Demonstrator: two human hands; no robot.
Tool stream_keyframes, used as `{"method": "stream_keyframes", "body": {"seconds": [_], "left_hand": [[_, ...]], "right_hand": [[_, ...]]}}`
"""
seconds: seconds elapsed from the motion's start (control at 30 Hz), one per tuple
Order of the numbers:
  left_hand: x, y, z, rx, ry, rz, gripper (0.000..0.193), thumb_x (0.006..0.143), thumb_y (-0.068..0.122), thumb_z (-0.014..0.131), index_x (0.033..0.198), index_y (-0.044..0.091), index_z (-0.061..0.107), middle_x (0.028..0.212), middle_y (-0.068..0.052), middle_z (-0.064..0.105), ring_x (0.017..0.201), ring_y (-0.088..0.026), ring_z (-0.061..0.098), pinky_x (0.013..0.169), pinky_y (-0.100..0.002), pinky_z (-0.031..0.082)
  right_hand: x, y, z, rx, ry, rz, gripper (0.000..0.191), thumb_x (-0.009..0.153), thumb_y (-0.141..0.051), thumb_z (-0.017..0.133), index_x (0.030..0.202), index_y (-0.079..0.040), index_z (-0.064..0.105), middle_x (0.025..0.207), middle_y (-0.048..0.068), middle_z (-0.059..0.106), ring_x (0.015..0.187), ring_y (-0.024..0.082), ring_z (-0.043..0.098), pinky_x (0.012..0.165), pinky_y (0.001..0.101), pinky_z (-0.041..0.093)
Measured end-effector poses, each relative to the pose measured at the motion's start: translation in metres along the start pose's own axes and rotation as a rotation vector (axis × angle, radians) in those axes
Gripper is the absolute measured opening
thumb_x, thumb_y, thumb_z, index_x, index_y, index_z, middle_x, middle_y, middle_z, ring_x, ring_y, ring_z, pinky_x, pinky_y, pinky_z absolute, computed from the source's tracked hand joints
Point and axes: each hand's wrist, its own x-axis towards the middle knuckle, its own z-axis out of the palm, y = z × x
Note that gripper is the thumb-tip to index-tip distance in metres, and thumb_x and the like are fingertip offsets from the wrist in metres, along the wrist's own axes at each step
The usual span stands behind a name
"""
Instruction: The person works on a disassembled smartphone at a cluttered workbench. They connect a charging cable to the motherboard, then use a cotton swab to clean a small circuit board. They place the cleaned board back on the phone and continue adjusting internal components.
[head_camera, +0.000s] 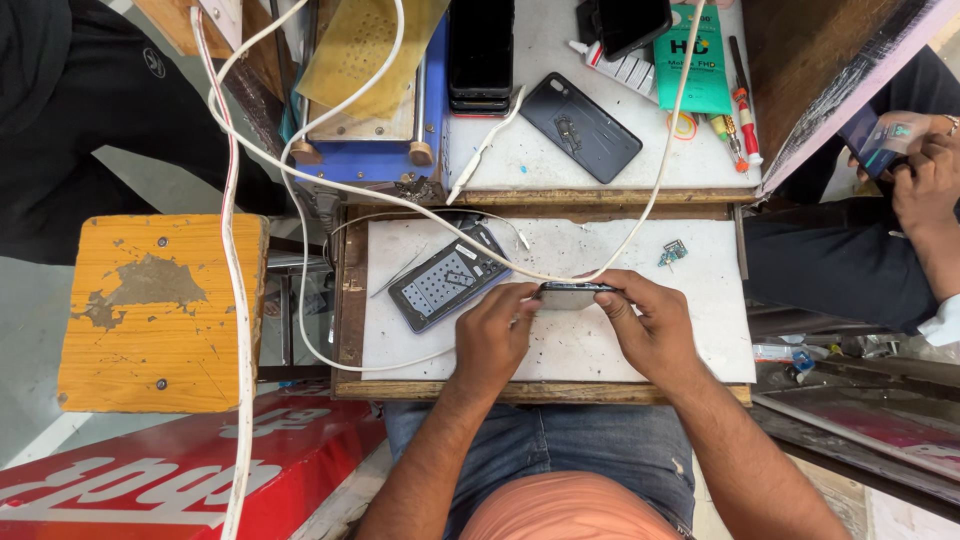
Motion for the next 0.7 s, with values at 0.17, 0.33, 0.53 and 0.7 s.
{"method": "stream_keyframes", "body": {"seconds": [0.17,0.33,0.53,0.7], "left_hand": [[0.008,0.009,-0.012,-0.061,0.085,0.058,0.024,0.096,0.017,0.077,0.116,0.008,0.067,0.103,-0.009,0.074,0.091,-0.021,0.077,0.071,-0.028,0.063],[0.007,0.032,-0.027,-0.166,-0.089,0.082,0.046,0.079,0.017,0.085,0.119,0.002,0.068,0.109,-0.014,0.072,0.075,-0.022,0.072,0.06,-0.031,0.058],[-0.005,0.041,-0.039,-0.058,-0.027,0.383,0.026,0.09,-0.001,0.078,0.114,0.006,0.073,0.109,-0.008,0.071,0.078,-0.016,0.072,0.064,-0.029,0.061],[-0.018,0.053,-0.052,0.029,-0.005,0.627,0.024,0.089,0.004,0.078,0.113,0.007,0.073,0.109,-0.007,0.069,0.074,-0.014,0.067,0.057,-0.031,0.053]], "right_hand": [[-0.005,0.003,0.0,-0.026,0.01,0.008,0.024,0.099,-0.015,0.066,0.121,-0.006,0.072,0.097,0.009,0.08,0.088,0.013,0.076,0.074,0.0274,0.06],[-0.013,0.006,0.0,-0.032,-0.012,-0.045,0.022,0.1,-0.011,0.064,0.119,-0.006,0.073,0.105,0.011,0.08,0.096,0.018,0.078,0.082,0.0302,0.061],[-0.027,0.011,0.001,0.23,0.023,-0.225,0.038,0.111,-0.032,0.047,0.129,-0.002,0.064,0.131,0.022,0.068,0.123,0.031,0.067,0.106,0.0377,0.054],[-0.02,0.024,0.004,0.972,0.009,0.532,0.051,0.104,-0.031,0.048,0.148,-0.004,0.046,0.132,0.021,0.065,0.115,0.025,0.07,0.095,0.0345,0.06]]}}
